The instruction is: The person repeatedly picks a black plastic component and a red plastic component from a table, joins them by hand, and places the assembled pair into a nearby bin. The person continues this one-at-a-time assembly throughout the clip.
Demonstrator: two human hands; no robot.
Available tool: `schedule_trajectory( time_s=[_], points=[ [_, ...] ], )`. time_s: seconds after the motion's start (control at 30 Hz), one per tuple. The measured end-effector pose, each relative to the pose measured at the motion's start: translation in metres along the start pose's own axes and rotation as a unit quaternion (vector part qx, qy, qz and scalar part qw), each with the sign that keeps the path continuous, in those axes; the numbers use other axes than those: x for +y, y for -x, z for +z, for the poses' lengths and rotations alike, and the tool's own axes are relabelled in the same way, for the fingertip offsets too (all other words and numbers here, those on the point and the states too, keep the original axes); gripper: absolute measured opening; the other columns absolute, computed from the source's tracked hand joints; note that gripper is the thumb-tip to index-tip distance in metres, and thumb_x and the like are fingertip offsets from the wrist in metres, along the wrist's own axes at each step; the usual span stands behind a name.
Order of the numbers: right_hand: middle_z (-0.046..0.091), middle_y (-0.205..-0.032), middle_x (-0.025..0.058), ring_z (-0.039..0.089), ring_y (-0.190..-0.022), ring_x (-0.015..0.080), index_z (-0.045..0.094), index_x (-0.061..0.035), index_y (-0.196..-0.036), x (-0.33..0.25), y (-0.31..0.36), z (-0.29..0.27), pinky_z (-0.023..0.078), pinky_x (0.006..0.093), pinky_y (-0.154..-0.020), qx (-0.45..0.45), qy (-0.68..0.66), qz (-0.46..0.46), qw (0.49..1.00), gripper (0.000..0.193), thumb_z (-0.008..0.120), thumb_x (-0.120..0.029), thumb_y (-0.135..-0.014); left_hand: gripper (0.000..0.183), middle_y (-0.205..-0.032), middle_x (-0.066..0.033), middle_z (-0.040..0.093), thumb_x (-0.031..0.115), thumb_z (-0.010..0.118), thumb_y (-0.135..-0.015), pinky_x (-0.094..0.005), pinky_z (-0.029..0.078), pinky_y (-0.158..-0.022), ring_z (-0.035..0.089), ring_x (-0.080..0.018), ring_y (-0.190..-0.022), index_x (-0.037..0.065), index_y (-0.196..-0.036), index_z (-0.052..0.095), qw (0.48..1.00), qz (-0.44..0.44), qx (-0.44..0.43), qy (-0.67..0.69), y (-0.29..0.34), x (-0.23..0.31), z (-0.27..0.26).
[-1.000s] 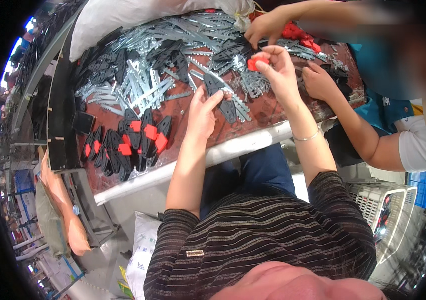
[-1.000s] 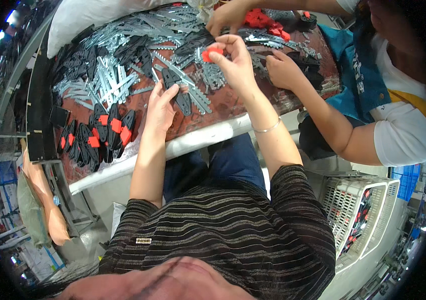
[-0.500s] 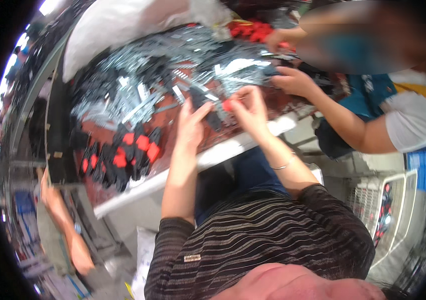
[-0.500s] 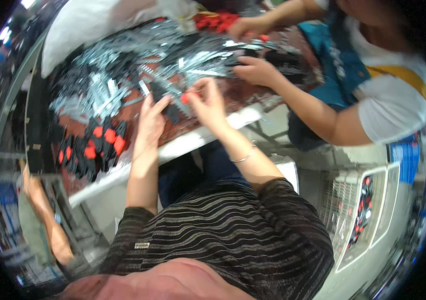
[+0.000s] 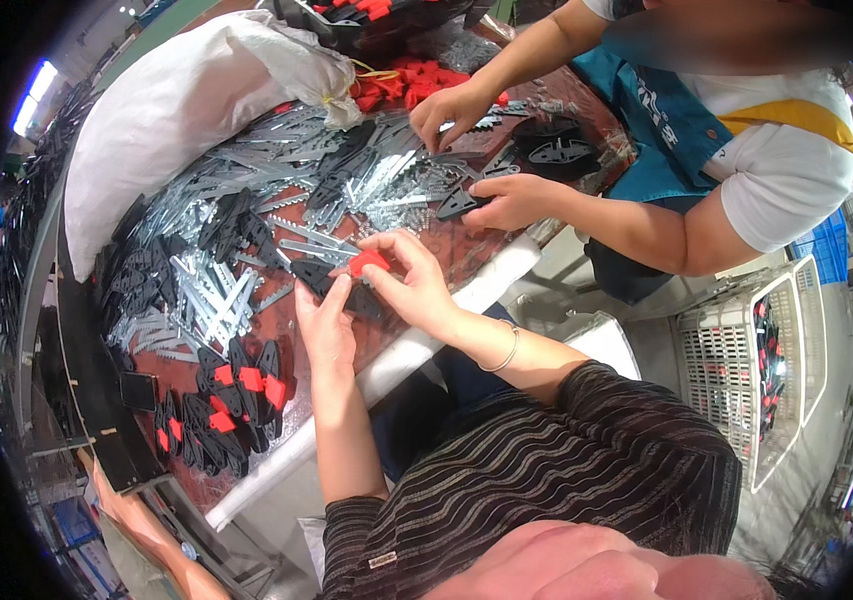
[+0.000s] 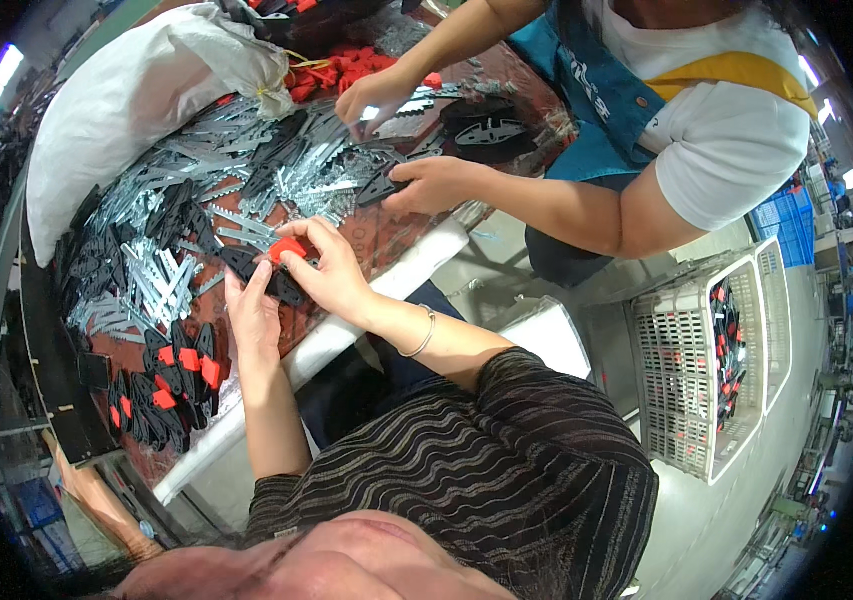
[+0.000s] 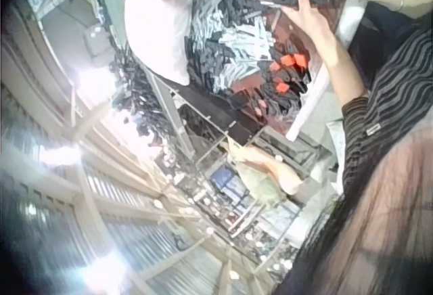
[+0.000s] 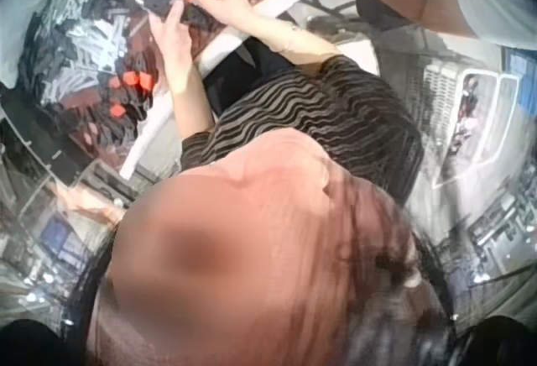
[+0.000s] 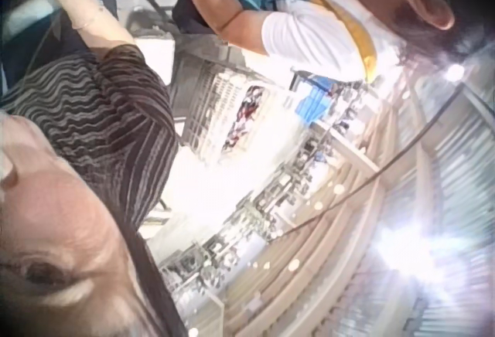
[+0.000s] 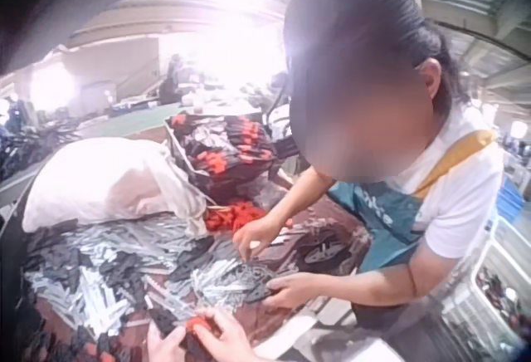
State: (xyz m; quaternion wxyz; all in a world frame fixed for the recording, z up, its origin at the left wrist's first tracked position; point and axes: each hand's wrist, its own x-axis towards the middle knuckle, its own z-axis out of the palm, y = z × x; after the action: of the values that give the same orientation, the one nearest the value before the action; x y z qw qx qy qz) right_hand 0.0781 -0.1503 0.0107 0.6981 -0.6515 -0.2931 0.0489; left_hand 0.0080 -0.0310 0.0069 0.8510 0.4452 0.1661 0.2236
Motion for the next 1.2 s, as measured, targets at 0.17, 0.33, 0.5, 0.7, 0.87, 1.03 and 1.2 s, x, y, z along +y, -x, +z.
schedule_trajectory(
  time_s=[0.17, 0.33, 0.5, 0.7, 0.87, 1.03, 1.2],
  points=[
    [0.054, -0.099, 0.0077, 0.055, -0.094, 0.0154, 0.058, -0.0011, -0.103, -0.003, -0.006, 0.005, 0.047, 0.0267, -0.08, 0.0, 0.039, -0.051, 0.998, 0.022, 0.063, -0.003, -0.081, 0.036, -0.101, -0.0047, 0.058, -0.003, 0.058, -0.085, -0.0258, 0.049, -0.082, 0.058, -0.0129, -0.092, 0.003, -0.118, 0.045, 0.999, 0.024, 0.02, -0.015, 0.001, 0.001, -0.001],
    [0.057, -0.096, 0.0089, 0.057, -0.089, 0.0191, 0.059, -0.0018, -0.1, 0.007, -0.011, 0.009, 0.046, 0.0292, -0.079, -0.007, -0.056, 0.001, 0.998, 0.022, 0.066, -0.005, -0.079, 0.028, -0.099, -0.0064, 0.058, -0.003, 0.056, -0.087, -0.0276, 0.05, -0.082, 0.059, -0.014, -0.09, 0.002, -0.113, 0.046, 0.998, 0.028, 0.044, -0.023, 0.0, 0.003, -0.004],
    [0.058, -0.095, 0.0092, 0.056, -0.089, 0.0207, 0.059, -0.0022, -0.099, 0.014, -0.013, 0.006, 0.045, 0.0309, -0.077, -0.005, -0.005, -0.057, 0.998, 0.022, 0.066, -0.006, -0.079, 0.037, -0.096, -0.0086, 0.056, -0.007, 0.057, -0.085, -0.0271, 0.05, -0.08, 0.058, -0.0146, -0.087, 0.0, -0.118, 0.042, 0.995, 0.038, 0.057, -0.067, 0.0, 0.001, -0.007],
    [0.058, -0.096, 0.0093, 0.057, -0.088, 0.0201, 0.059, -0.0025, -0.101, 0.016, -0.012, 0.005, 0.046, 0.03, -0.076, -0.02, -0.03, -0.084, 0.996, 0.024, 0.068, -0.004, -0.078, 0.031, -0.097, -0.0072, 0.057, -0.005, 0.056, -0.086, -0.0262, 0.049, -0.08, 0.058, -0.0137, -0.087, 0.0, -0.114, 0.045, 0.997, 0.046, 0.049, -0.049, 0.0, 0.003, -0.005],
    [0.058, -0.092, 0.0107, 0.057, -0.087, 0.0245, 0.059, -0.0021, -0.097, 0.013, -0.011, 0.008, 0.045, 0.0329, -0.079, -0.007, -0.058, -0.055, 0.997, 0.021, 0.066, -0.007, -0.078, 0.031, -0.099, -0.0054, 0.057, -0.004, 0.056, -0.087, -0.0245, 0.048, -0.08, 0.058, -0.0116, -0.087, 0.001, -0.116, 0.047, 0.997, 0.053, 0.032, -0.052, 0.001, 0.009, 0.003],
    [0.057, -0.088, 0.0124, 0.057, -0.083, 0.0285, 0.058, -0.0024, -0.095, 0.006, -0.012, 0.008, 0.047, 0.0342, -0.072, 0.006, 0.047, -0.159, 0.986, 0.021, 0.066, -0.004, -0.076, 0.04, -0.097, -0.0054, 0.057, -0.005, 0.06, -0.083, -0.0243, 0.047, -0.08, 0.056, -0.0115, -0.086, 0.0, -0.12, 0.043, 0.981, 0.127, 0.068, -0.132, 0.0, -0.001, -0.002],
    [0.057, -0.087, 0.0112, 0.057, -0.078, 0.0266, 0.058, -0.0024, -0.094, -0.002, -0.002, 0.007, 0.047, 0.0329, -0.068, 0.009, 0.039, -0.146, 0.988, 0.02, 0.066, 0.0, -0.075, 0.039, -0.095, -0.0053, 0.056, -0.003, 0.061, -0.083, -0.0237, 0.047, -0.078, 0.055, -0.0103, -0.085, 0.0, -0.117, 0.042, 0.986, 0.12, 0.033, -0.107, 0.01, 0.003, 0.0]
  ],
)
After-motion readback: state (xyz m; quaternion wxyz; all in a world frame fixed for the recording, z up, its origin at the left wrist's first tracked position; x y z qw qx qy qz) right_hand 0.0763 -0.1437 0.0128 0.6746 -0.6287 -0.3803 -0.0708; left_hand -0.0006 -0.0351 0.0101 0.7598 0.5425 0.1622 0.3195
